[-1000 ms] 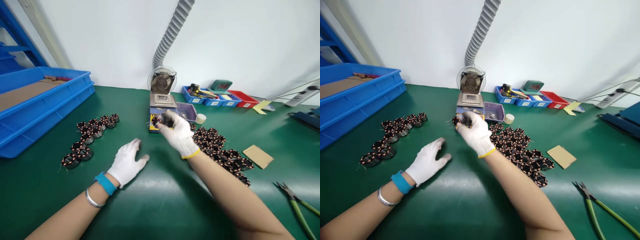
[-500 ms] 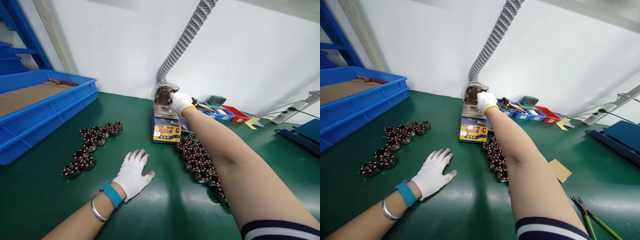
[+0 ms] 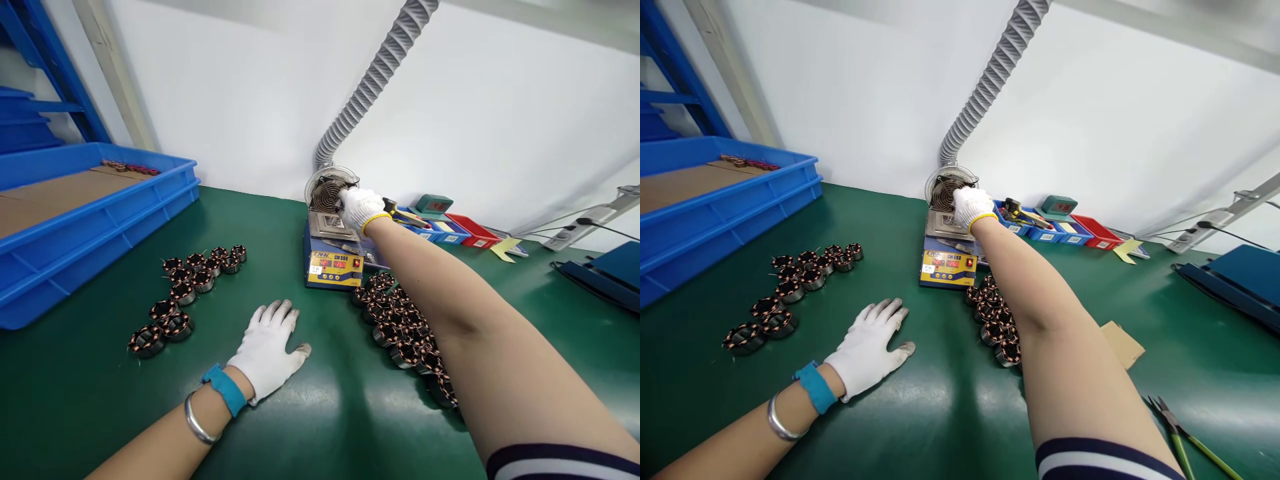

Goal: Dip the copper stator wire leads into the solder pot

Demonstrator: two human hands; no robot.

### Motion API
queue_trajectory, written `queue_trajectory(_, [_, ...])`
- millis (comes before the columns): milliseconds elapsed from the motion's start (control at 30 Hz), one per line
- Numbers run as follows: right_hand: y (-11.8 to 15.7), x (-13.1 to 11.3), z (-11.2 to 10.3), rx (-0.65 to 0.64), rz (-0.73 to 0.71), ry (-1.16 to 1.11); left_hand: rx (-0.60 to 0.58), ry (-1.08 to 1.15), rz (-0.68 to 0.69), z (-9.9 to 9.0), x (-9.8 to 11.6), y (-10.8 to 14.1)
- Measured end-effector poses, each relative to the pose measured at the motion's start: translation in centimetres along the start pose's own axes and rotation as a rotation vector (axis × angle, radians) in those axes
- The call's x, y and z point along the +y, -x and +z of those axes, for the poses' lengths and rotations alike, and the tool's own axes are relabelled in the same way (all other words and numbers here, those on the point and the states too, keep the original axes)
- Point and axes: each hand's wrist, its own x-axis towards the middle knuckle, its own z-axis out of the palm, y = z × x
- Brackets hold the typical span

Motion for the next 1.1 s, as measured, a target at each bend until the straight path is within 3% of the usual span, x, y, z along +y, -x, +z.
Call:
queue_trajectory(167, [1.8, 0.3, -1.4, 0.063, 0.010, -0.143, 0.031, 0.048, -0.001, 0.3, 0.0, 0.0])
queue_trajectory(300, [4.6, -1.0, -1.0, 0.058, -0.007, -0.403, 0.075, 0.139, -0.028, 0.2, 0.0, -0.3])
queue_trajectory(467, [10.0, -5.6, 1.6, -0.162, -0.111, -0.825, 0.238, 0.419, -0.220, -0.2, 0.2, -0.8])
queue_trajectory(667, [16.3, -10.7, 3.0, -0.413, -0.070, -0.907, 0.424, 0.727, -0.322, -0.1, -0.7, -0.8])
queue_trajectory(767, [16.7, -10.4, 3.2, -0.550, -0.200, -1.083, 0.507, 0.847, -0.293, 0.1, -1.4, -0.9])
queue_trajectory(833, [16.3, -9.7, 3.4, -0.651, -0.232, -1.251, 0.479, 0.899, -0.248, 0.2, -1.6, -0.9])
queue_trajectory(933, [15.7, -9.0, 3.8, -0.776, -0.063, -1.383, 0.386, 0.890, -0.213, 0.2, -1.4, -0.8])
queue_trajectory(1033, [15.0, -8.4, 3.9, -0.746, 0.037, -1.347, 0.299, 0.839, -0.236, -0.1, -0.9, -0.7])
queue_trajectory(1100, [13.8, -7.5, 3.6, -0.616, 0.026, -1.267, 0.254, 0.808, -0.244, -0.2, -0.5, -0.6])
